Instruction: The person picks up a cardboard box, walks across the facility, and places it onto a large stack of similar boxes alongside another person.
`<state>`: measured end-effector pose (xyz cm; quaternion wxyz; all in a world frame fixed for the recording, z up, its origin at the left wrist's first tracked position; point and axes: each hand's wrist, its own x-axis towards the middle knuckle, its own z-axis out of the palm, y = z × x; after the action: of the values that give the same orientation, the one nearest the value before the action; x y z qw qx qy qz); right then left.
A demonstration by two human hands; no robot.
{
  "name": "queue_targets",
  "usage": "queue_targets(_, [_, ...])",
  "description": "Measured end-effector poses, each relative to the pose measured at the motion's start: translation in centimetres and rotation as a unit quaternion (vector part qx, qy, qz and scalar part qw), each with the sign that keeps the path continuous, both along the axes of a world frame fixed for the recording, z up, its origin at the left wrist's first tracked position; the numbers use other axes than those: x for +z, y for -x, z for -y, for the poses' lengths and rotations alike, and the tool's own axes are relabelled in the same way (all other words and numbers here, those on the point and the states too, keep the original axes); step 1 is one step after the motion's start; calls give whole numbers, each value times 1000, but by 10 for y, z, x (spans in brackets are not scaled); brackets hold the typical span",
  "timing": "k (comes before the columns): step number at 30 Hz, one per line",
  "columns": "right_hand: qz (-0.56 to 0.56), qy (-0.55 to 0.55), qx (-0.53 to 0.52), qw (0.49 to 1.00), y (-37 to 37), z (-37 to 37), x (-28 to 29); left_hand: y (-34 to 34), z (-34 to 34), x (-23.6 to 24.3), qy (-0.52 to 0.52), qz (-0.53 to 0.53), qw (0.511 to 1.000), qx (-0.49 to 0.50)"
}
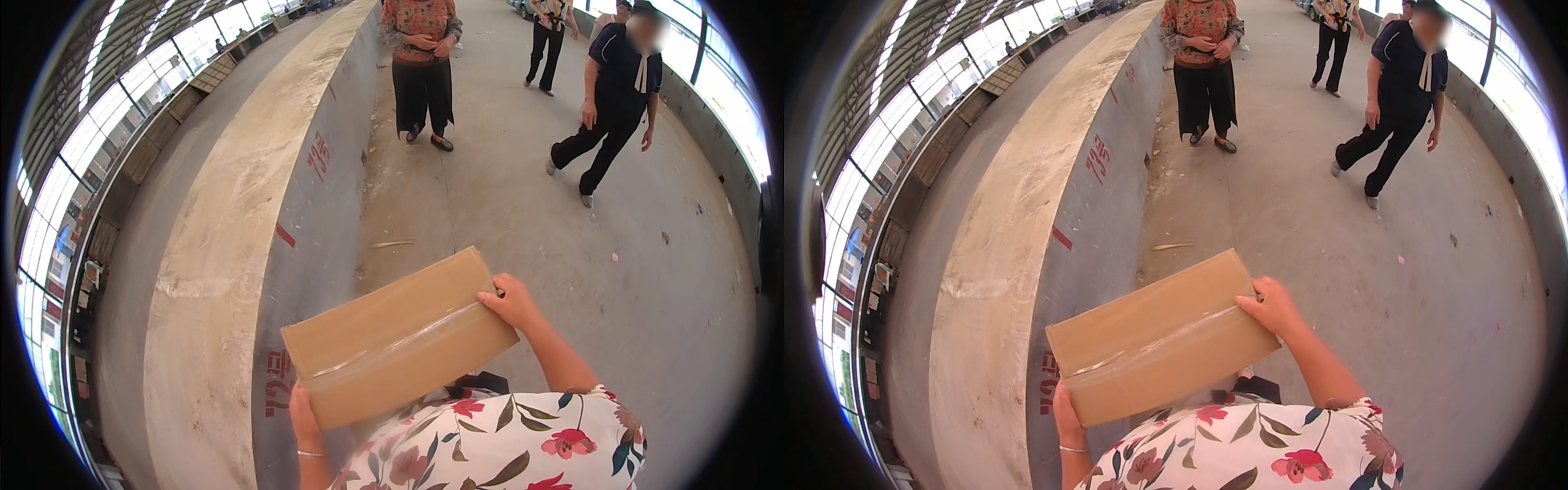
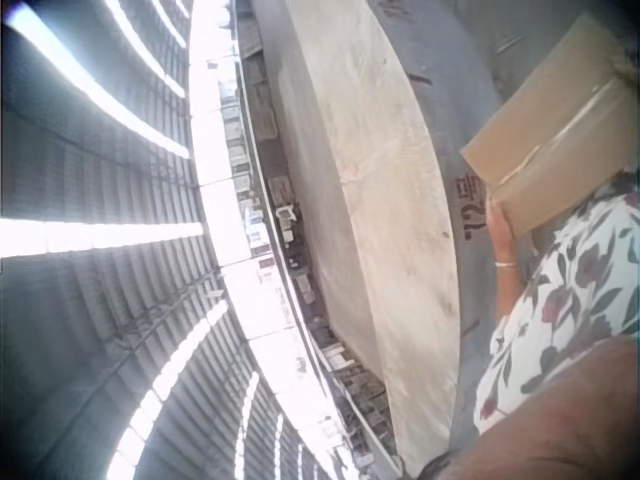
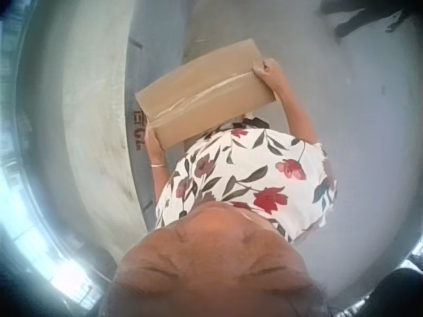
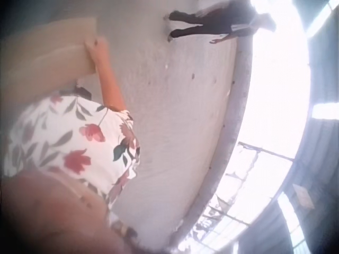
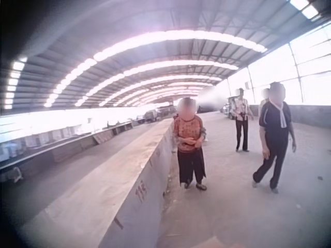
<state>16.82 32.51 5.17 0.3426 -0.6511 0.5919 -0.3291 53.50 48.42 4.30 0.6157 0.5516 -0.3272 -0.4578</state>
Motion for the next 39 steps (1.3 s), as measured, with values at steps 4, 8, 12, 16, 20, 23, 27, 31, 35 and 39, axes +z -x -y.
queue_targets(4, [138,-69,-8,988,40,24,4,33,48,5,7,-11,1000,-25])
queue_targets(8, [233,-102,-39,966,73,44,9,62,87,9,-10,-17,1000,-19])
queue_targets(12, [256,-107,-36,960,91,58,-4,77,115,16,-27,-8,999,-45])
queue_targets(16, [238,-132,-50,961,101,64,-25,73,139,15,-72,-53,992,-87])
queue_targets(20, [250,-149,-89,953,108,64,-33,80,172,11,-99,-62,987,-113])
queue_targets(23, [267,-113,-115,950,120,71,-31,87,202,4,-134,-63,977,-155])
queue_targets(27, [253,-83,-169,949,130,88,-11,97,254,-5,-118,-82,970,-198])
queue_targets(31, [220,-68,-195,953,134,107,3,103,303,3,-121,-66,962,-234])
queue_targets(35, [218,-75,-246,941,135,122,7,106,354,9,-152,-126,945,-259])
queue_targets(39, [227,-73,-307,921,143,132,3,119,404,8,-155,-141,924,-319])
